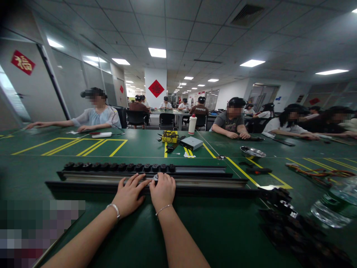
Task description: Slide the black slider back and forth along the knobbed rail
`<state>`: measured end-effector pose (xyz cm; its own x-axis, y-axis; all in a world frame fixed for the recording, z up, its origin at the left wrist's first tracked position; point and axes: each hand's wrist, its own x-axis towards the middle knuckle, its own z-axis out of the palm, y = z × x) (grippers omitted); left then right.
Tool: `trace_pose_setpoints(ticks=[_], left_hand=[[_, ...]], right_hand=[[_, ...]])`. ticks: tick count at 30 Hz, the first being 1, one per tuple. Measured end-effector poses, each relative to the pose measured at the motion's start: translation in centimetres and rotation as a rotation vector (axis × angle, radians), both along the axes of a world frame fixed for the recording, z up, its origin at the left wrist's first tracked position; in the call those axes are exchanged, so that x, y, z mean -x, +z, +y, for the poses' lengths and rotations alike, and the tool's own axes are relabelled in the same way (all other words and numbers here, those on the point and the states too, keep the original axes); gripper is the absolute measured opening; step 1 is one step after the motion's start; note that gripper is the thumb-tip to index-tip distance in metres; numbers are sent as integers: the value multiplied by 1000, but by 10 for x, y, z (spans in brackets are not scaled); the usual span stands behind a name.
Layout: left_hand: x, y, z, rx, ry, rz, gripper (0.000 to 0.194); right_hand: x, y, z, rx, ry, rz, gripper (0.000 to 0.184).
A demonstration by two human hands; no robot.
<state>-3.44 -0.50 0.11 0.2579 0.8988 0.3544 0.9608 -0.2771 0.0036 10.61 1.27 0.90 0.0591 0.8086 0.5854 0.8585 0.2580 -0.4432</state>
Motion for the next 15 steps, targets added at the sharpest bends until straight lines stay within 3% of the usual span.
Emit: trace_pose_setpoints(ticks=[15], left_hand=[[0, -1, 0, -8, -12, -1, 56]], right_hand=[[-1, -1, 1, -7, -8, 7, 21]])
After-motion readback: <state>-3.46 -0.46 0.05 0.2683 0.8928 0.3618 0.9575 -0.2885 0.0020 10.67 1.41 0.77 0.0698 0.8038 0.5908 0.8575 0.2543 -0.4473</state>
